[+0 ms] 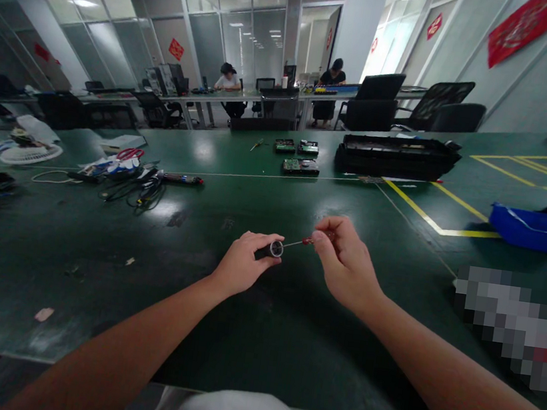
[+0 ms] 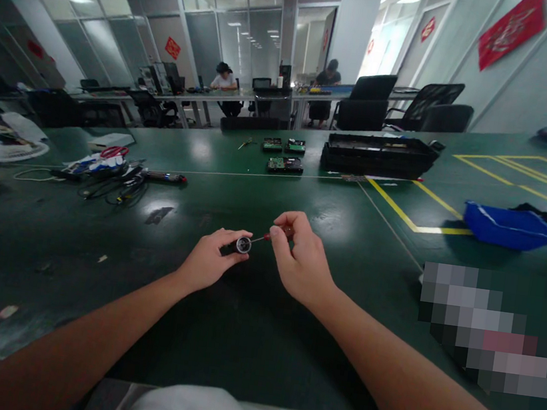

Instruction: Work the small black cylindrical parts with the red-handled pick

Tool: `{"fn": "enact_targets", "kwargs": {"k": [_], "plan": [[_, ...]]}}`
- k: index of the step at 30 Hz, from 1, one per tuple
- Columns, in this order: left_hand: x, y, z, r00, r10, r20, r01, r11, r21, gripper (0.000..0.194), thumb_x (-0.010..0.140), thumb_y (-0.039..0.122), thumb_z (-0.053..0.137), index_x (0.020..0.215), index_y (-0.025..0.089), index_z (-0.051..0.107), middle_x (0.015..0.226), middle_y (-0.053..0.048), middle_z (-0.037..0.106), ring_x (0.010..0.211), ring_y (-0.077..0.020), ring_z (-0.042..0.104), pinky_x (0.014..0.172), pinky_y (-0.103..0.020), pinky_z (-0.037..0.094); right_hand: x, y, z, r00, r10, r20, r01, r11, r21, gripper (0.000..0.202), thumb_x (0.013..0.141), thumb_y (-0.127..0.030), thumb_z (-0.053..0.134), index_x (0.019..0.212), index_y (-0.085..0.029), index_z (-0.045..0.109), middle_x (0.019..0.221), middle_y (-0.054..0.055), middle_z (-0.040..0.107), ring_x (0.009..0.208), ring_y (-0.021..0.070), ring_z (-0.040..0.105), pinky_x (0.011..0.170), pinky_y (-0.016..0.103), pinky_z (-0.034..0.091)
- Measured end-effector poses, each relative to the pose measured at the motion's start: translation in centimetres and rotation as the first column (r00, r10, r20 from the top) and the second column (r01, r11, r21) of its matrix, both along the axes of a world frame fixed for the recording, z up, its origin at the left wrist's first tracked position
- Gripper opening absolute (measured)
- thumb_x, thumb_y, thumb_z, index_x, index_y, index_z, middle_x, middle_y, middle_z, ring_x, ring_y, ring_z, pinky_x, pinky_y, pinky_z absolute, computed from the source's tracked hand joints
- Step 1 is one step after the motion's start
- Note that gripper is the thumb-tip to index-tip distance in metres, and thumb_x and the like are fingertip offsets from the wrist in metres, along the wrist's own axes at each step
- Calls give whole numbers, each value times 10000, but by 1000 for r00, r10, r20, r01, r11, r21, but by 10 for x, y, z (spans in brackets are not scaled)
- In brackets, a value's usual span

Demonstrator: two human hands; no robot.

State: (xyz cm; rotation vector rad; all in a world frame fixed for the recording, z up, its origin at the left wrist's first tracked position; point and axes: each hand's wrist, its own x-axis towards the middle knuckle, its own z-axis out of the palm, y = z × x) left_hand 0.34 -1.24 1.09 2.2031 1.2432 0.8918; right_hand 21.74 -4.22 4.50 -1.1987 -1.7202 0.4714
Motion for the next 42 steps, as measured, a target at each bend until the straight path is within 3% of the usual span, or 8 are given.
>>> {"fn": "enact_targets", "kwargs": {"k": [6, 9, 12, 15, 19, 27, 33, 42], "plan": [[1, -2, -2, 1000, -12, -4, 12, 1000, 8, 399, 857, 224, 739, 1244, 295, 675, 1129, -28, 723, 1032, -227, 637, 983, -402, 462, 0, 3, 0, 999, 13, -53, -14, 1000, -26, 249, 997, -415, 478, 968, -215, 622, 749, 16, 649, 681, 172, 610, 623, 310, 452], [-1, -2, -1, 999, -41, -8, 42, 997, 57, 396, 866, 223, 731, 1252, 282, 663, 1186, -35, 713, 1091, -229, 630, 1052, -434, 426, 2, 14, -4, 970, -26, -242, -3, 993, -119, 271, 979, -449, 492, 903, -215, 607, 729, 11, 618, 665, 169, 582, 638, 324, 477], [-2, 1, 2, 997, -65, -44, 70, 988, 140, 393, 887, 216, 711, 1268, 286, 645, 1266, -30, 687, 1188, -229, 602, 1173, -506, 287, 6, 26, -8, 812, -18, -583, -204, 928, -312, 260, 941, -454, 530, 860, -213, 584, 651, -25, 526, 576, 146, 516, 658, 350, 527], [-4, 4, 3, 998, -23, -52, 30, 990, 135, 401, 881, 201, 714, 1269, 280, 648, 1255, -35, 692, 1179, -228, 606, 1106, -467, 380, 6, 31, -10, 720, -70, -690, -252, 900, -355, 246, 908, -441, 581, 821, -212, 580, 620, -39, 487, 552, 132, 477, 642, 338, 526], [-3, 5, 2, 998, -15, -56, 20, 996, 90, 391, 866, 197, 730, 1244, 275, 671, 1224, -42, 705, 1141, -234, 620, 1037, -425, 438, 2, 26, -11, 798, -55, -601, -119, 962, -246, 252, 917, -452, 581, 842, -212, 598, 674, -23, 557, 597, 136, 510, 655, 330, 511], [-2, 2, 2, 997, -18, -77, 25, 995, 92, 402, 864, 247, 746, 1256, 289, 667, 1191, -34, 715, 1102, -242, 612, 1075, -481, 394, 2, 12, -6, 986, -74, -151, 66, 996, -55, 252, 1010, -413, 453, 932, -212, 583, 721, -2, 603, 657, 157, 569, 626, 309, 430], [-2, 2, 0, 994, -14, -105, 23, 996, 83, 421, 863, 265, 749, 1272, 297, 658, 1202, -25, 710, 1121, -239, 602, 1068, -472, 404, 2, 5, -3, 994, -109, 33, 105, 989, 105, 253, 1024, -392, 439, 934, -208, 588, 686, -13, 593, 594, 143, 556, 573, 284, 381], [-1, 1, 2, 991, -35, -127, 38, 999, 27, 447, 856, 265, 755, 1291, 284, 653, 1150, -34, 712, 1077, -241, 597, 1045, -457, 407, 2, 4, 1, 986, -82, 147, 57, 984, 170, 203, 1017, -326, 444, 949, -191, 580, 725, 8, 643, 592, 144, 581, 565, 270, 393]]}}
